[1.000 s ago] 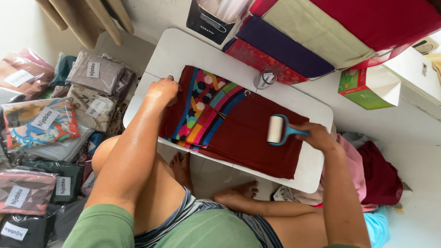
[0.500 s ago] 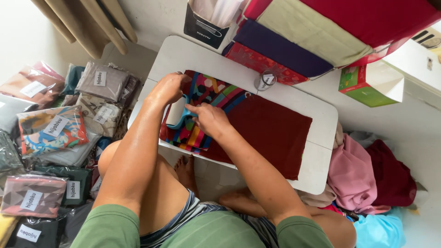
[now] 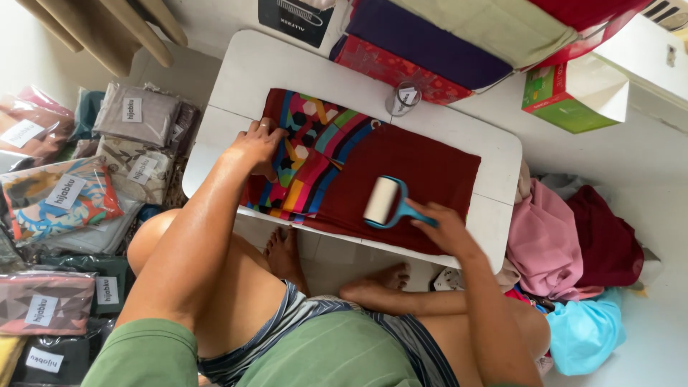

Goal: Using a lint roller to clean and then fold pieces of fabric on a small table.

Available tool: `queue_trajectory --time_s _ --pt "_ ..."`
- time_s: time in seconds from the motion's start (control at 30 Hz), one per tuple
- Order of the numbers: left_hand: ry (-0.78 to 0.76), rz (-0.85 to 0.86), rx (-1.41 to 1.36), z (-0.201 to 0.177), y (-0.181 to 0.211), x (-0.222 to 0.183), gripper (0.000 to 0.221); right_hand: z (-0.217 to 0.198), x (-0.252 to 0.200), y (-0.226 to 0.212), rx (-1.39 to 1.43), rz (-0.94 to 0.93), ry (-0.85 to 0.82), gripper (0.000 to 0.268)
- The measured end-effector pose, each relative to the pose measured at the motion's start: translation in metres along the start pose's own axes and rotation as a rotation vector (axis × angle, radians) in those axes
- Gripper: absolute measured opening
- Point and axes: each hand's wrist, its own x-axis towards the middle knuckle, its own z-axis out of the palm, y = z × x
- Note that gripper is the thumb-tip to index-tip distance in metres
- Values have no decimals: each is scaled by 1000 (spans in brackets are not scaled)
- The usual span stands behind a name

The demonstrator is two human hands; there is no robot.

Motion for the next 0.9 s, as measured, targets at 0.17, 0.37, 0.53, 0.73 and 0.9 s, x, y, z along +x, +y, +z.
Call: queue_trajectory --time_s 0.17,0.37,0.53,0.73,0.9 --pt "-59 -12 125 0 14 -13 145 -62 -60 17 -107 227 -46 44" --pt "-87 -19 13 -1 4 -14 114 -55 -26 -27 -364 246 -189 42" --pt "45 14 -218 -23 -10 -17 74 3 45 -110 -339 60 -210 45" --pt "193 47 -369 -44 2 -36 67 112 120 -168 -182 -114 -150 53" --pt "175 123 -468 -47 17 -43 72 167 139 -160 -24 -252 31 48"
